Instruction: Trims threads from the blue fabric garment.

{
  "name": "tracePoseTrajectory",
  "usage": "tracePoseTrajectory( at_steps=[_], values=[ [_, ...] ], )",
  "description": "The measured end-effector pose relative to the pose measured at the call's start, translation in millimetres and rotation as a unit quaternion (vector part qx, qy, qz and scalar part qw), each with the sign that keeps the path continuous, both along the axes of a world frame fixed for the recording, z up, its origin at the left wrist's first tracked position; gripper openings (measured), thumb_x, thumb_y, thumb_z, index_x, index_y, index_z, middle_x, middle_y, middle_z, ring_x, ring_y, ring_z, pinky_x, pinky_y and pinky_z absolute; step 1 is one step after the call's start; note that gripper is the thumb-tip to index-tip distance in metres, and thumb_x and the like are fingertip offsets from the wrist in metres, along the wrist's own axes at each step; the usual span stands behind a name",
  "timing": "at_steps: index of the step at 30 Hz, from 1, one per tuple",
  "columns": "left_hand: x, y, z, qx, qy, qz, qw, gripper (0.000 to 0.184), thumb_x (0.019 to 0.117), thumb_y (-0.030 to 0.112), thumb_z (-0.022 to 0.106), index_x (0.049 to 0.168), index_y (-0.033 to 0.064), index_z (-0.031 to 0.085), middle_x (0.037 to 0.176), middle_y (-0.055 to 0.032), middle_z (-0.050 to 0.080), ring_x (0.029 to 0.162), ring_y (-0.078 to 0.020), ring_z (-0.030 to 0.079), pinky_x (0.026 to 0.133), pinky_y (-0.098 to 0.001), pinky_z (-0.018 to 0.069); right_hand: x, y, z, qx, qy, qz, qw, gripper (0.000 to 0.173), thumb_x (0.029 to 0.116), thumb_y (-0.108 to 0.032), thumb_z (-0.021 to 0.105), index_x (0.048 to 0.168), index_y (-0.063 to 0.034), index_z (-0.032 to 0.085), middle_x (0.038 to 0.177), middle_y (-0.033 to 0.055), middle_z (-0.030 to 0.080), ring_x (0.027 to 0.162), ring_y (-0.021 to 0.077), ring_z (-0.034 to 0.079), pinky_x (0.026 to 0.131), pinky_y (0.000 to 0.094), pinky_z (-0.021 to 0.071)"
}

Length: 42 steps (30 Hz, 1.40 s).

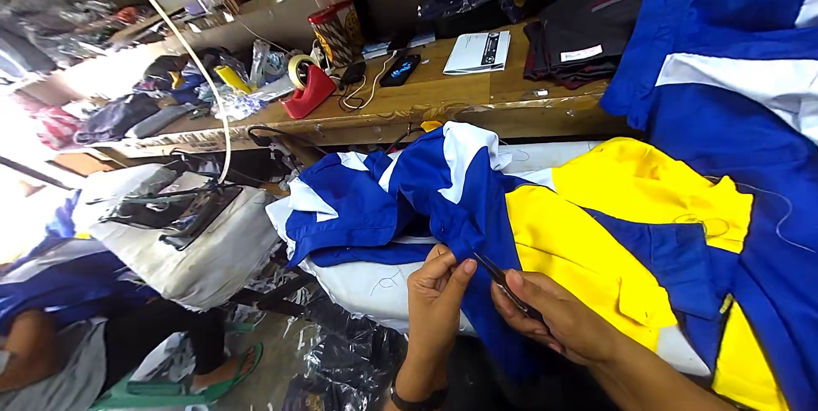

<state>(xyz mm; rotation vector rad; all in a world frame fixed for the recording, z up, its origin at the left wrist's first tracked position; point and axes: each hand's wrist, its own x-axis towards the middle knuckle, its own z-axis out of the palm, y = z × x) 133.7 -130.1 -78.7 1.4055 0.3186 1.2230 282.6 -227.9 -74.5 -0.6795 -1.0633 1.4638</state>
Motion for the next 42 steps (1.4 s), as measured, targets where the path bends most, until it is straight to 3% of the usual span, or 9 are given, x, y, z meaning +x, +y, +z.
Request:
tracePoseTrajectory(
  at_steps=[10, 16, 22, 25, 27, 28, 32, 36, 42],
  values=[
    [2, 0, -1, 0.02, 0.003, 0.01, 1.0, 0.009, 0.0948, 0.009, 0.07, 0.094, 0.0039, 0.077, 0.092, 0.0024, 0.068, 0.088, -0.0034, 0.061, 0.081, -0.0196, 0.052, 0, 2, -4, -0.001, 0.0, -0.014, 1.0, 0.04, 0.1088, -0.047, 0.044, 0.083, -0.0182, 0.056, 0.059, -0.014, 0.035, 0.045, -0.0081, 0.03, 0.041, 0.0083, 0.0238],
    [7, -2, -3, 0.076, 0.026, 0.085, 0.993, 0.01, 0.0949, 0.008, 0.069, 0.089, 0.0048, 0.077, 0.084, 0.0046, 0.063, 0.084, -0.0021, 0.059, 0.078, -0.0173, 0.0498, -5, 2, -2, -0.032, 0.002, -0.04, 0.999, 0.04, 0.1096, -0.043, 0.042, 0.082, -0.0185, 0.055, 0.058, -0.0135, 0.036, 0.043, -0.0075, 0.03, 0.04, 0.0087, 0.0241],
    [8, 0, -3, 0.113, 0.018, 0.08, 0.99, 0.012, 0.0964, 0.012, 0.068, 0.089, 0.0061, 0.076, 0.086, 0.0059, 0.061, 0.086, -0.0002, 0.057, 0.077, -0.0153, 0.0477, 1, 2, 3, -0.12, 0.227, 0.129, 0.958, 0.046, 0.1043, -0.055, 0.049, 0.084, -0.0149, 0.058, 0.057, -0.0104, 0.041, 0.039, -0.0045, 0.038, 0.037, 0.0108, 0.035],
    [6, 1, -1, 0.121, 0.022, 0.079, 0.989, 0.014, 0.0968, 0.012, 0.068, 0.087, 0.0057, 0.076, 0.085, 0.0056, 0.062, 0.085, -0.0002, 0.057, 0.077, -0.0154, 0.048, -2, 5, 2, -0.046, 0.081, 0.009, 0.996, 0.042, 0.1065, -0.046, 0.05, 0.078, -0.0167, 0.058, 0.056, -0.0129, 0.04, 0.041, -0.008, 0.035, 0.038, 0.0081, 0.0288],
    [5, 2, -1, 0.124, 0.032, 0.08, 0.989, 0.014, 0.0967, 0.013, 0.068, 0.087, 0.0059, 0.076, 0.084, 0.0055, 0.061, 0.084, -0.0004, 0.057, 0.077, -0.0154, 0.0478, -5, 8, -3, 0.043, -0.119, -0.153, 0.98, 0.039, 0.1049, -0.042, 0.055, 0.074, -0.0176, 0.055, 0.058, -0.0129, 0.04, 0.049, -0.0072, 0.035, 0.045, 0.0109, 0.0268],
    [4, 2, -1, 0.124, 0.033, 0.078, 0.989, 0.014, 0.0967, 0.014, 0.068, 0.087, 0.0063, 0.076, 0.084, 0.0056, 0.061, 0.084, -0.0004, 0.057, 0.077, -0.0153, 0.0477, -4, 8, -3, 0.054, -0.14, -0.17, 0.974, 0.04, 0.1044, -0.043, 0.056, 0.074, -0.0173, 0.056, 0.058, -0.0128, 0.041, 0.049, -0.007, 0.036, 0.046, 0.0113, 0.0277],
    [4, 1, -1, 0.123, 0.032, 0.072, 0.989, 0.015, 0.0969, 0.016, 0.069, 0.087, 0.0068, 0.076, 0.083, 0.0062, 0.061, 0.084, 0.0005, 0.056, 0.076, -0.0147, 0.0468, 4, 8, -1, -0.054, 0.113, 0.056, 0.991, 0.044, 0.1045, -0.05, 0.052, 0.078, -0.0162, 0.061, 0.056, -0.0123, 0.043, 0.04, -0.0074, 0.038, 0.036, 0.0089, 0.0311],
    [5, 1, 0, 0.142, 0.046, 0.088, 0.985, 0.015, 0.0961, 0.013, 0.068, 0.084, 0.0048, 0.074, 0.08, 0.0053, 0.059, 0.082, 0.0003, 0.055, 0.074, -0.0139, 0.0462, -5, 9, -1, -0.005, -0.001, -0.088, 0.996, 0.04, 0.1047, -0.039, 0.056, 0.071, -0.0192, 0.058, 0.056, -0.0139, 0.043, 0.044, -0.0083, 0.037, 0.039, 0.0087, 0.0279],
    [2, 2, 0, 0.195, 0.061, 0.111, 0.973, 0.016, 0.0957, 0.014, 0.069, 0.082, 0.0063, 0.072, 0.078, 0.0049, 0.057, 0.082, -0.0003, 0.055, 0.075, -0.0145, 0.0449, -11, 11, -3, -0.041, 0.057, -0.056, 0.996, 0.043, 0.106, -0.037, 0.053, 0.066, -0.0193, 0.056, 0.053, -0.0134, 0.04, 0.041, -0.0077, 0.034, 0.038, 0.0092, 0.0254]
  ],
)
